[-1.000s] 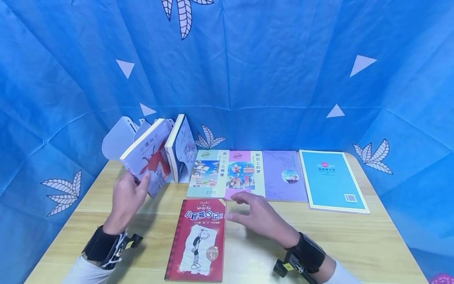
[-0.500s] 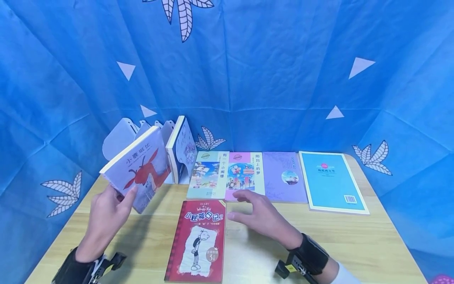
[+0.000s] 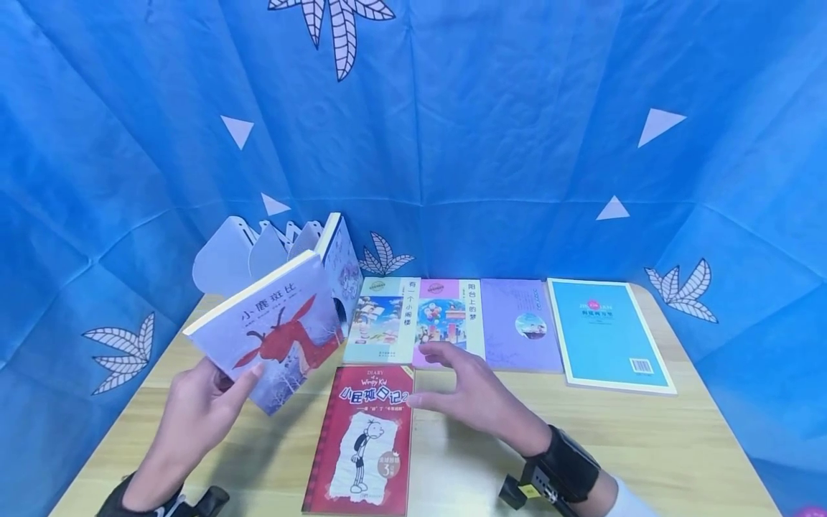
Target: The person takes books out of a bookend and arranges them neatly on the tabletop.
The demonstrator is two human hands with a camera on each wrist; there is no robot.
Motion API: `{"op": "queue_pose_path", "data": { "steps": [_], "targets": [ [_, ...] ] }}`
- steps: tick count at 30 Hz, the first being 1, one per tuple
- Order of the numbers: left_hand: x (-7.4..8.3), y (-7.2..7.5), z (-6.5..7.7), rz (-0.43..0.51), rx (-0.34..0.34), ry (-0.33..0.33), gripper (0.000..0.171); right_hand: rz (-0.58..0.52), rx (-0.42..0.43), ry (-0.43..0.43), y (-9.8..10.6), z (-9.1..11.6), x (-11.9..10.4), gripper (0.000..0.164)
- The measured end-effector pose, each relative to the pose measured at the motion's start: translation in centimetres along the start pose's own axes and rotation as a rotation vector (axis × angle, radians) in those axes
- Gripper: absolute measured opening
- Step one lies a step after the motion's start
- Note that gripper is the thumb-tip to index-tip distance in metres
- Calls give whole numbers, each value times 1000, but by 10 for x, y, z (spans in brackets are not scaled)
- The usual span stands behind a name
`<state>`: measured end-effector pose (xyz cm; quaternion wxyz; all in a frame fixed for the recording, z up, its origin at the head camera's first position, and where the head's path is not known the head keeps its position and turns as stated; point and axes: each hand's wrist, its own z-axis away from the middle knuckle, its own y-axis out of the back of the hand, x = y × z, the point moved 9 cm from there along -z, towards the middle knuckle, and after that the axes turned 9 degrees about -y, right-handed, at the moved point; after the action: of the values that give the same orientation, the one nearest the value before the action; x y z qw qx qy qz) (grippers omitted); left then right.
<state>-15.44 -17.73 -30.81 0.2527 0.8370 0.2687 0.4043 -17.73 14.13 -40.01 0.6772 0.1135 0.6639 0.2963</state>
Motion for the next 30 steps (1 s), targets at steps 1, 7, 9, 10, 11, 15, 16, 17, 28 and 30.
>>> {"op": "queue_pose_path", "data": {
  "steps": [1,7,9,10,11,15,16,17,28,30],
  "targets": [
    [2,-2,0,16,-8,-7,46,-2,0,5,0,0,-1,78],
    [7,-22,-2,118,-95,22,45,-25,-11,27,0,1,-4,81],
    [8,-30,-1,154,-139,58,45,-30,-12,28,1,1,-4,81],
    [9,-34,-1,167,-156,72,45,-33,-12,31,1,1,-5,81],
    [9,-37,-1,179,-171,82,45,-36,-10,36,1,2,-5,80],
    [15,-49,-2,229,-208,79,46,-71,17,89,5,4,-11,73],
    [18,-51,-2,241,-216,70,45,-84,23,108,5,5,-12,72],
    [20,-54,-2,257,-226,61,46,-97,29,128,6,6,-14,70],
    [39,-91,4,482,-433,36,44,-187,22,210,8,13,-23,47],
    [42,-95,5,497,-463,25,45,-165,36,218,10,15,-25,41]
  ]
}}
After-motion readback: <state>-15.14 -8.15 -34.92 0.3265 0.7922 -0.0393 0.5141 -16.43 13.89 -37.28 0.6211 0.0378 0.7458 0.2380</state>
